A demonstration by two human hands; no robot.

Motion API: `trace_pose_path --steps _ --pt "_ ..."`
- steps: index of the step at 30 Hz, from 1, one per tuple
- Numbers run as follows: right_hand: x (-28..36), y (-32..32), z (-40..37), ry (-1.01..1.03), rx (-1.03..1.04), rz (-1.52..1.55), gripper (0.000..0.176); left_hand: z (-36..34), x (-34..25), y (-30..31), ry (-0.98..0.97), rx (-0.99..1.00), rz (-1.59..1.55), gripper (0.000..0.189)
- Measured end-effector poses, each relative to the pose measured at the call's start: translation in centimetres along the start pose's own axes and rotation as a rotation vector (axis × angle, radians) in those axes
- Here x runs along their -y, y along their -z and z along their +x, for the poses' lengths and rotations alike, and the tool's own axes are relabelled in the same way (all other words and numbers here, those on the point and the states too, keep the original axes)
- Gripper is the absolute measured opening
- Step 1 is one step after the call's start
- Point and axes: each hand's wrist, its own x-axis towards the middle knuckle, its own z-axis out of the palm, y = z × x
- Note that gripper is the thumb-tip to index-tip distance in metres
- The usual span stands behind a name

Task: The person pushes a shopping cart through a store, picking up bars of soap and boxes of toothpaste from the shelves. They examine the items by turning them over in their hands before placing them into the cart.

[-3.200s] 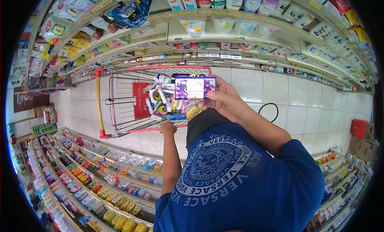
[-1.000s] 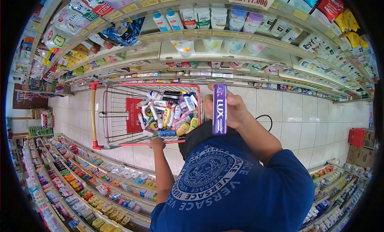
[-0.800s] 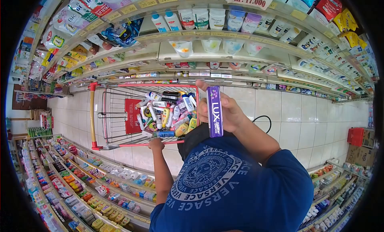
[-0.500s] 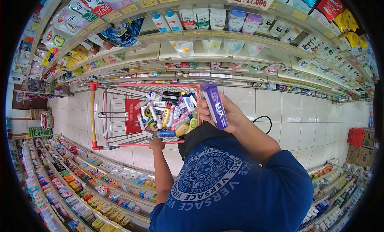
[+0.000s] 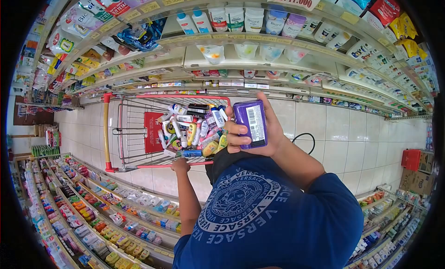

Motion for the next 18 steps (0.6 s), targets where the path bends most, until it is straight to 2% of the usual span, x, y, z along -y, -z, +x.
trace_pose_path --steps 9,11,18 --pt "0.2 0.1 0.3 -0.007 -0.022 -0.007 0.068 -0.4 0.0 0.5 -0.011 0.032 0.013 0.043" --pt "0.2 -0.1 0.4 -0.011 -0.102 -0.051 0.064 -0.3 -0.1 0.6 -0.006 0.039 0.011 0.042" --pt "0.6 0.5 0.7 0.0 -0.087 -0.04 0.062 -0.9 -0.1 1.0 -0.025 0.02 -0.014 0.038"
